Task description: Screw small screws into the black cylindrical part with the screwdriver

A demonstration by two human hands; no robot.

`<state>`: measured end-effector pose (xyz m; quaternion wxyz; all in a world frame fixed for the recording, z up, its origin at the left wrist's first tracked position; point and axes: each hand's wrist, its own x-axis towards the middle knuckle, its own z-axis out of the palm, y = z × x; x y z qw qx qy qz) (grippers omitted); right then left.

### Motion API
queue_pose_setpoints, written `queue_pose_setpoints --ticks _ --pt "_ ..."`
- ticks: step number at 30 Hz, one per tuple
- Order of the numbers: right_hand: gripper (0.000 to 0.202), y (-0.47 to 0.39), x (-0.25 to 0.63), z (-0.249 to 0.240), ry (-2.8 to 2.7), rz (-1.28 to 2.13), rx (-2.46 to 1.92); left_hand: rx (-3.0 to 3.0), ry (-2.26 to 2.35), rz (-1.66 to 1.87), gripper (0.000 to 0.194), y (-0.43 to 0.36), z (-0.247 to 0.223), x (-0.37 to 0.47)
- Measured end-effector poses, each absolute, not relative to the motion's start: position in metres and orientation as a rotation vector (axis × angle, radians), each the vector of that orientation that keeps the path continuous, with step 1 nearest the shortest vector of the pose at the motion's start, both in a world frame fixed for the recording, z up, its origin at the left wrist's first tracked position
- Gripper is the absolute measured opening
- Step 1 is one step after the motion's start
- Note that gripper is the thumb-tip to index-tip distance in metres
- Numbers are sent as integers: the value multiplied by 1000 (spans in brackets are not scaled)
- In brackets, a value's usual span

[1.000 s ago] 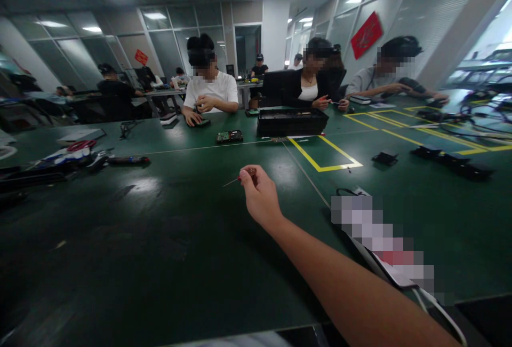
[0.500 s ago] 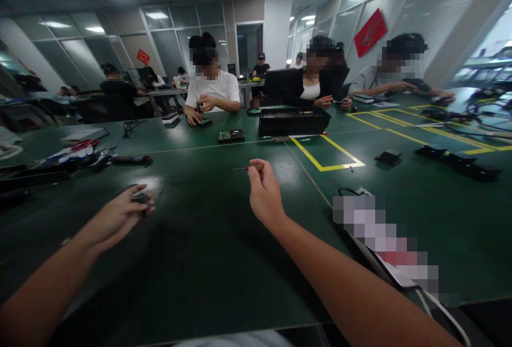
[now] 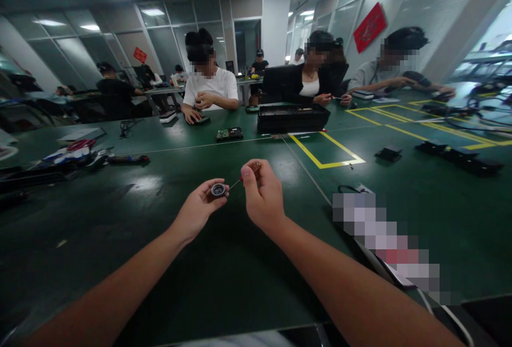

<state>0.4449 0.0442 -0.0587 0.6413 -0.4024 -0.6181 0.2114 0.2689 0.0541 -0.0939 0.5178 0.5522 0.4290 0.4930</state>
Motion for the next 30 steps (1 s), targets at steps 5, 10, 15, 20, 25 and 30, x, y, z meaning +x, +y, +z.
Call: queue_pose_setpoints --ticks 5,10,15,20,25,30 --pt "18 44 443 -63 -1493 473 -946 1433 1057 1173 44 55 -103 257" --pt "19 46 444 -64 -1401 546 -929 1557 1129 1153 44 55 -106 252" --pt "18 47 442 -67 -1488 574 -949 1634 1154 1150 43 52 -103 253" --pt "16 45 441 -66 -1555 470 -999 1621 1165 1173 44 54 -105 252" --pt "14 44 442 -62 -1590 407 -1024 1672 1219 1183 43 56 -107 250" --pt "15 44 444 -63 -1630 427 -1028 1708 1272 1189 44 57 -106 248"
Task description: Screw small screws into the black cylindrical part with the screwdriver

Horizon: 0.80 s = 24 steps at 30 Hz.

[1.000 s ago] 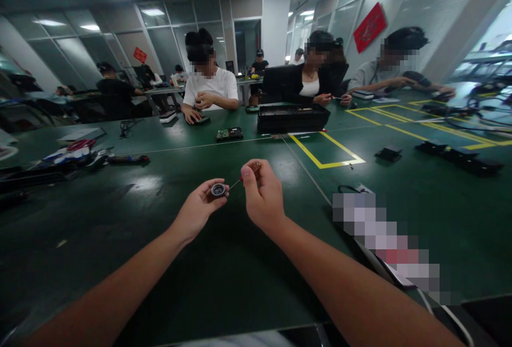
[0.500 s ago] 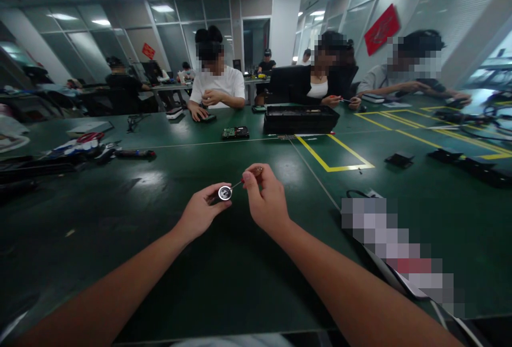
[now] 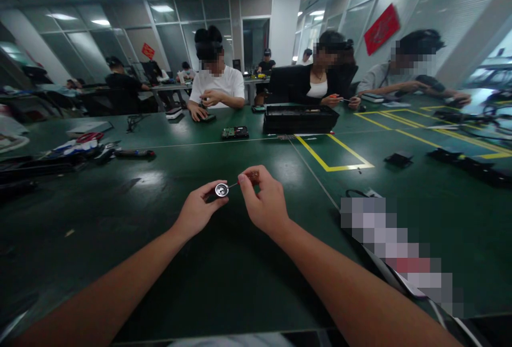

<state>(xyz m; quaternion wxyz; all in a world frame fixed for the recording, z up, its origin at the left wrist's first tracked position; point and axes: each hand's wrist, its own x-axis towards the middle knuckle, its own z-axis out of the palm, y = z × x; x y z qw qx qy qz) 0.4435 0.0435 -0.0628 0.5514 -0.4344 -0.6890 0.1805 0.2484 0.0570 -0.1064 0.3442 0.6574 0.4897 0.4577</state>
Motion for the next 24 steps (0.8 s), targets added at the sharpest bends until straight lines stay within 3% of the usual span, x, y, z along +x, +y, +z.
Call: queue_pose_setpoints --ticks 16,21,24 --pt "9 48 447 -60 -1771 522 -1065 1947 1371 1156 42 53 -98 245" --pt "30 46 444 -58 -1729 427 -1165 1997 1364 1145 41 53 -99 246" --pt "24 47 445 -59 -1709 388 -1160 2013 1358 1145 42 54 -100 246"
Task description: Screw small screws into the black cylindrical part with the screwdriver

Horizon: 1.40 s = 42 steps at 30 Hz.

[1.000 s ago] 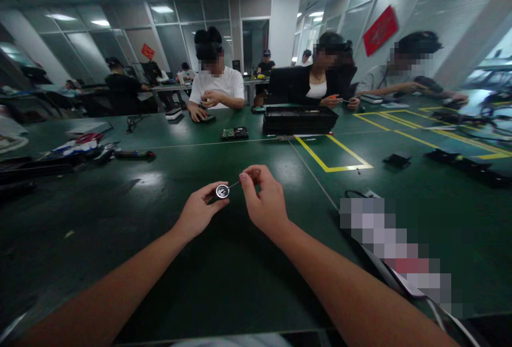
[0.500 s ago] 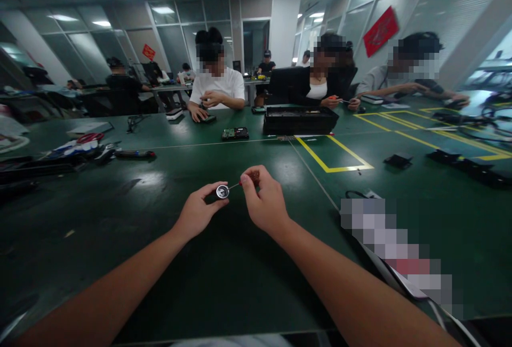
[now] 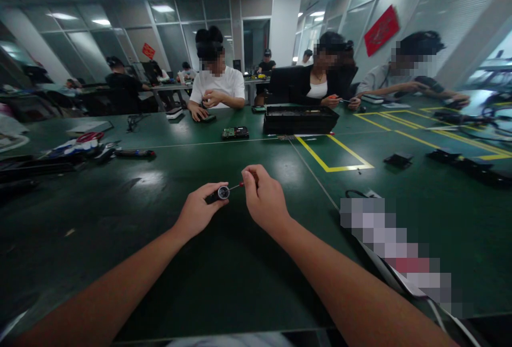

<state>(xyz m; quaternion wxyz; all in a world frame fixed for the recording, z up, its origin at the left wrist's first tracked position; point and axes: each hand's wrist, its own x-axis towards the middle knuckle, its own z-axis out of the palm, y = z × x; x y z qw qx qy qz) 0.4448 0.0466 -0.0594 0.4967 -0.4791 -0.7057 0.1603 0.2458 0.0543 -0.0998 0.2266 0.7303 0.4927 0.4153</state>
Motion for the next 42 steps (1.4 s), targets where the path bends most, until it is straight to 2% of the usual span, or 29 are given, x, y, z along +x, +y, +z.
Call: queue_pose_setpoints --ticks 7,11,20,25,30,34,42 --pt "19 48 448 -61 -1802 364 -1078 1976 1388 1160 43 55 -101 244" --pt "29 48 447 -59 -1823 340 -1160 1990 1376 1144 42 54 -100 245" --pt "26 44 446 -58 -1847 375 -1078 1995 1407 1150 41 54 -98 244" --pt "26 45 445 -58 -1836 407 -1183 2033 1396 1146 41 53 -99 244" --pt "25 45 445 -59 -1845 426 -1072 2015 1427 1160 42 56 -101 243" --pt "18 45 446 -57 -1862 428 -1102 2026 1403 1166 41 56 -101 242" --pt "20 43 444 -58 -1795 493 -1124 1991 1422 1169 41 57 -101 241"
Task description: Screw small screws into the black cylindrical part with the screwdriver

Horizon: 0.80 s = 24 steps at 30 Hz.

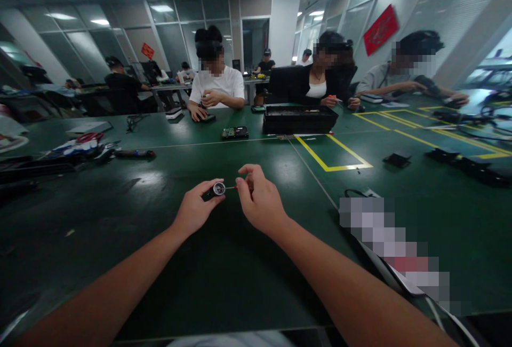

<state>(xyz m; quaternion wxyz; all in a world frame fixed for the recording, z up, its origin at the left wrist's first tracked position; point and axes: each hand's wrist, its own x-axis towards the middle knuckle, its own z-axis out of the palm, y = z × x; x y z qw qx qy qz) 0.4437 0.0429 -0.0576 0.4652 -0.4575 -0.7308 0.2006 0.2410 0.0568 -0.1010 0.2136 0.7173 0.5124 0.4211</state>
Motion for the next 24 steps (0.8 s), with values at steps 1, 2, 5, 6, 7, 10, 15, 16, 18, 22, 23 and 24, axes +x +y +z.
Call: queue_pose_setpoints --ticks 1,2,5,6,7,10,15,16,18,22,23,24 --pt "20 43 443 -59 -1767 494 -1109 1980 1432 1169 41 57 -100 241" --pt "19 45 443 -61 -1735 503 -1098 1976 1439 1168 41 56 -100 240" --pt "21 52 443 -67 -1581 645 -1063 2042 1420 1156 41 55 -97 240" --pt "24 56 443 -69 -1485 724 -1041 2093 1404 1153 40 54 -96 240" --pt "27 60 444 -72 -1388 817 -1037 2149 1390 1152 39 54 -95 240" --pt "30 69 445 -77 -1146 913 -1068 2234 1406 1133 38 55 -94 241" --pt "26 63 443 -73 -1252 790 -1073 2182 1449 1081 43 57 -95 240" --pt "26 60 442 -71 -1294 760 -1062 2182 1449 1084 43 57 -95 241" --pt "25 56 440 -70 -1347 690 -1067 2184 1447 1090 43 56 -95 242" --pt "25 54 439 -71 -1401 663 -1064 2181 1443 1084 42 53 -93 245" --pt "26 54 439 -71 -1409 665 -1063 2175 1449 1081 42 53 -92 245" --pt "26 54 440 -70 -1417 662 -1066 2168 1456 1079 41 53 -92 245"
